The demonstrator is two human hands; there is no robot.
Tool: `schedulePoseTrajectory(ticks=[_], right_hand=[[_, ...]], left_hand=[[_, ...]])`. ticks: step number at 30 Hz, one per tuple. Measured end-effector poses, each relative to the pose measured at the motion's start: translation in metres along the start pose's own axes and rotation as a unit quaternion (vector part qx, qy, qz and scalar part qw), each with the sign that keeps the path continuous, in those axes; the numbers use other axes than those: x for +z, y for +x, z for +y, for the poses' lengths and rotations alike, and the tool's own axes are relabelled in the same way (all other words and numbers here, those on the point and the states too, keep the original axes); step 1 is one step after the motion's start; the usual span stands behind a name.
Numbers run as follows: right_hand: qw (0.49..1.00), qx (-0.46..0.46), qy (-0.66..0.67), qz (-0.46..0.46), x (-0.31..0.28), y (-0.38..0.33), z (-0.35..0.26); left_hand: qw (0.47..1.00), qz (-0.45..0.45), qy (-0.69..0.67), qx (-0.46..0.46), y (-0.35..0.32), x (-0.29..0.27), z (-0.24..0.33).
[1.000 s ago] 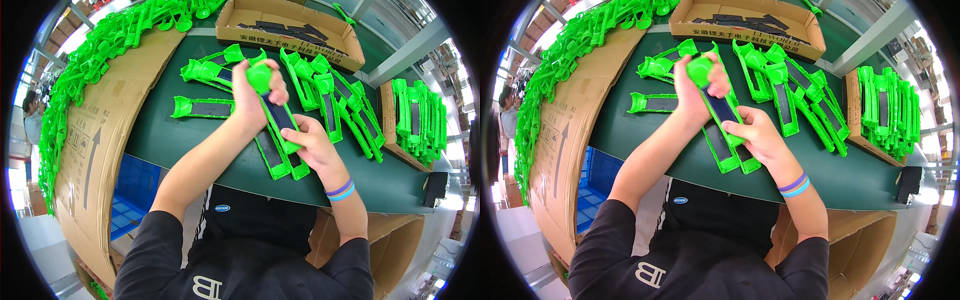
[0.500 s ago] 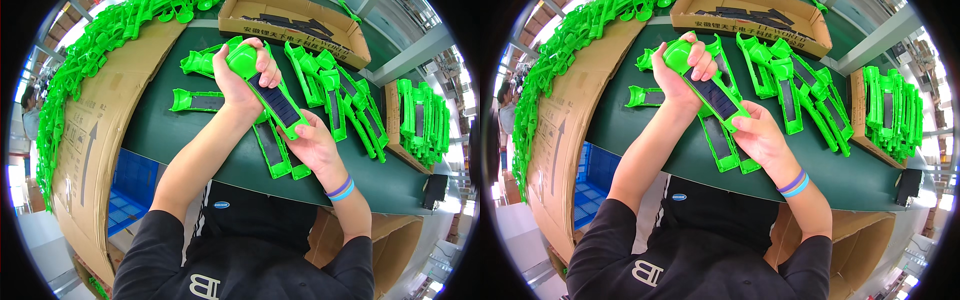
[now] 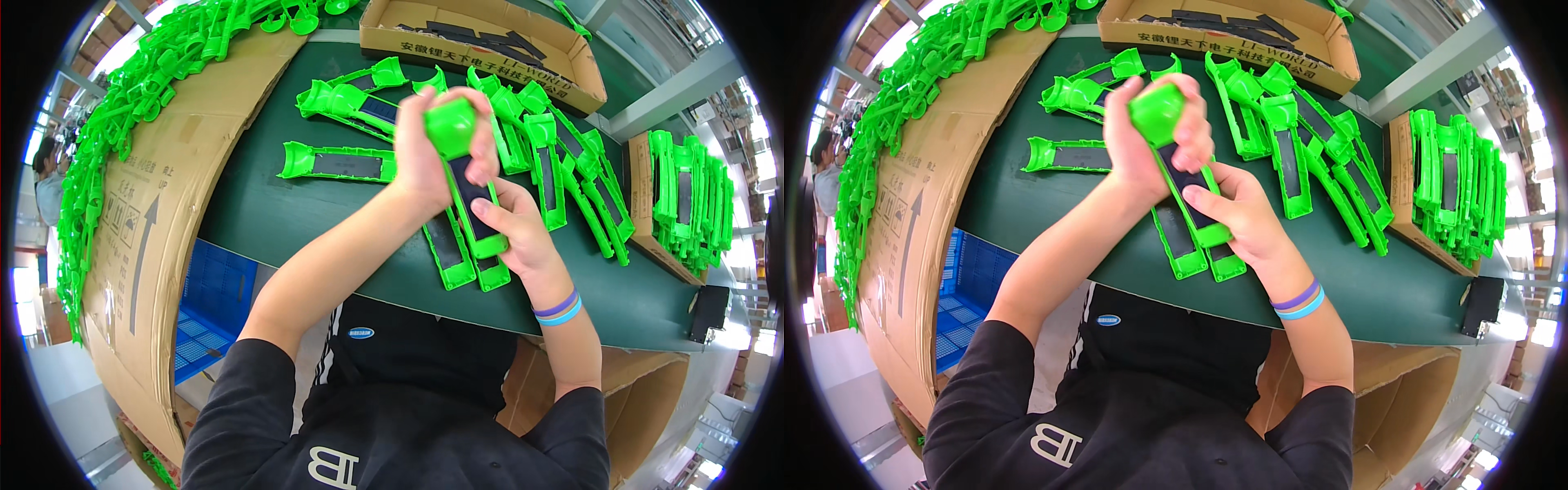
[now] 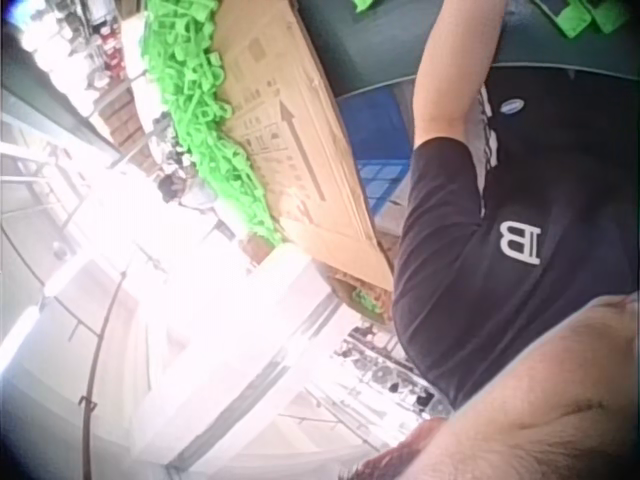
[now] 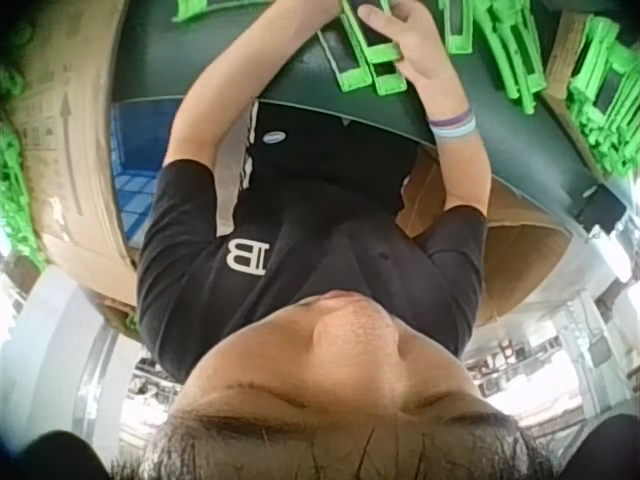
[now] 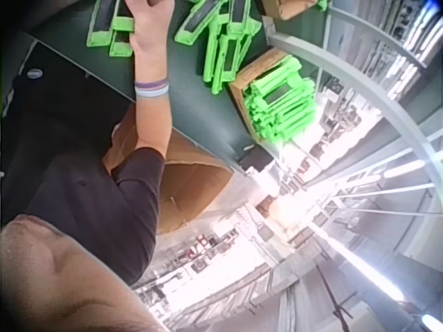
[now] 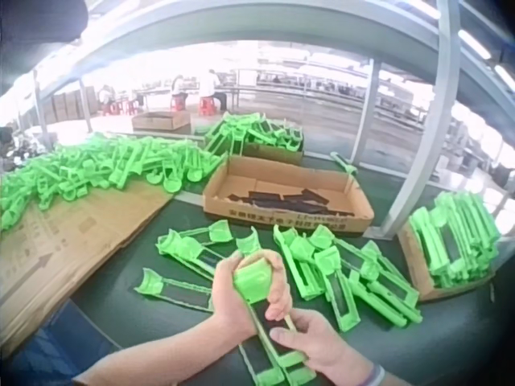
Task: The person assembles solar flashlights by taking plastic casings and solar panels, fitting each solar panel into a casing slot, and pressing them into place by hand.
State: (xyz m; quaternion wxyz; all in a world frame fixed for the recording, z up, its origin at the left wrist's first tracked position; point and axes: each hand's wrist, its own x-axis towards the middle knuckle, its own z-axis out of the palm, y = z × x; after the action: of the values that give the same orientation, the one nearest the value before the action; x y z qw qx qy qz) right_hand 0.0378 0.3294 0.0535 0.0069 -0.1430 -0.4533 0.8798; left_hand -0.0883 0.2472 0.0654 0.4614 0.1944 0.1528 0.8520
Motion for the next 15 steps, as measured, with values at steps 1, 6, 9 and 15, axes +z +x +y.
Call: schedulePoseTrajectory(ticks=[1, 6, 9, 15], right_hand=[[1.0, -0.001, 0.001, 0.001, -0.002, -0.001, 0.0], [0.994, -0.031, -0.104, 0.016, -0.004, 0.005, -0.001], [0.996, -0.018, -0.09, 0.017, -0.002, 0.004, -0.002], [0.998, -0.008, -0.061, 0.008, -0.002, 0.001, 0.001]], left_hand=[[1.0, -0.003, 0.027, -0.013, -0.001, 0.003, -0.005], [0.999, 0.04, 0.014, -0.026, 0.003, -0.002, -0.006], [0.996, 0.083, -0.005, -0.034, 0.004, -0.004, -0.007], [0.997, 0.073, -0.004, -0.039, 0.003, -0.005, -0.009]])
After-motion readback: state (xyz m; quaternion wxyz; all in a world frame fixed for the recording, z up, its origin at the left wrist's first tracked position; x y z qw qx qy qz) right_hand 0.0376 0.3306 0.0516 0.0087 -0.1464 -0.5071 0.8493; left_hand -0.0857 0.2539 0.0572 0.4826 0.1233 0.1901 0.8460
